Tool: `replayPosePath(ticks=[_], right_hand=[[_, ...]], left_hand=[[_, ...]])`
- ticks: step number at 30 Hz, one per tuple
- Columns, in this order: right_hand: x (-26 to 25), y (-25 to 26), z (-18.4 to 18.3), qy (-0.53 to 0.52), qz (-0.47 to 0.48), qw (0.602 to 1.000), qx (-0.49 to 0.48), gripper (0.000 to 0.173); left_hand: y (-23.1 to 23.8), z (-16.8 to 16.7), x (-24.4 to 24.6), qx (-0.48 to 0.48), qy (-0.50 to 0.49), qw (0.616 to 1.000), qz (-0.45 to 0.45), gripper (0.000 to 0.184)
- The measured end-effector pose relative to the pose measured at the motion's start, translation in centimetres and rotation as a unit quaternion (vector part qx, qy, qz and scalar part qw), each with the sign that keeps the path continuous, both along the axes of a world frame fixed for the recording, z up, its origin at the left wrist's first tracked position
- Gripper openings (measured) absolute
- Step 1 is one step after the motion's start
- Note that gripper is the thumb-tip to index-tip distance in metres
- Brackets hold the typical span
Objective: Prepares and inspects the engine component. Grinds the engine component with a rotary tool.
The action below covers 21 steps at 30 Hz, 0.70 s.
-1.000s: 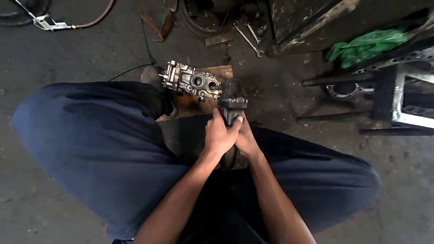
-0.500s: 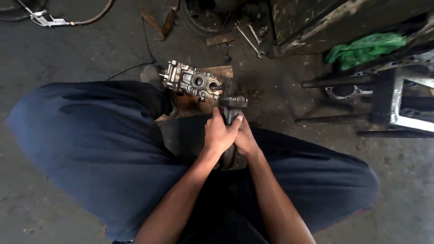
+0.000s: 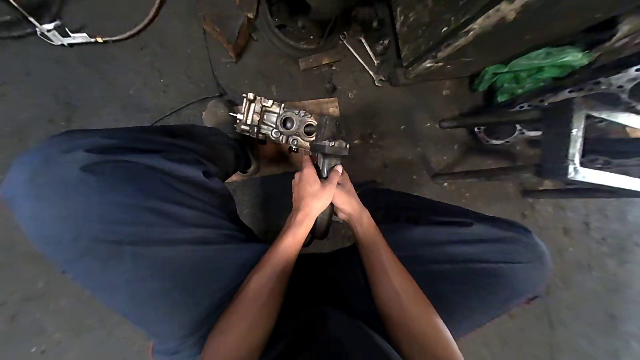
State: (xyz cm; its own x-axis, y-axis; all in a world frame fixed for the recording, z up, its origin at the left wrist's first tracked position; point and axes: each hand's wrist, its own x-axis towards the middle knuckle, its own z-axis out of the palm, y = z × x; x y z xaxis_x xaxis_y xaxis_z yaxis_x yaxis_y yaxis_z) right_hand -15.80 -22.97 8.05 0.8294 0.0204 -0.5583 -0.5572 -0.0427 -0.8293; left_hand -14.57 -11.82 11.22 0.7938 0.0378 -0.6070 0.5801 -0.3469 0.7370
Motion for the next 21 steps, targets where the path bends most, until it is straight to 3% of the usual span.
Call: replayPosePath(ticks=[11,21], right_hand=[[-0.8,-0.6,2.3,0.006,-0.014,1.0,-0.002,0.041],[-0.2,-0.1,1.7,0.013,-0.002,1.0,-0.028,0.05]], left_hand=[[-0.4,1.8,-0.9,-0.005,-0.018,1.0,-0.012,0.065],[-0.1,0.9,-0.6,-0.013,-0.014,1.0,0.008,0.061]])
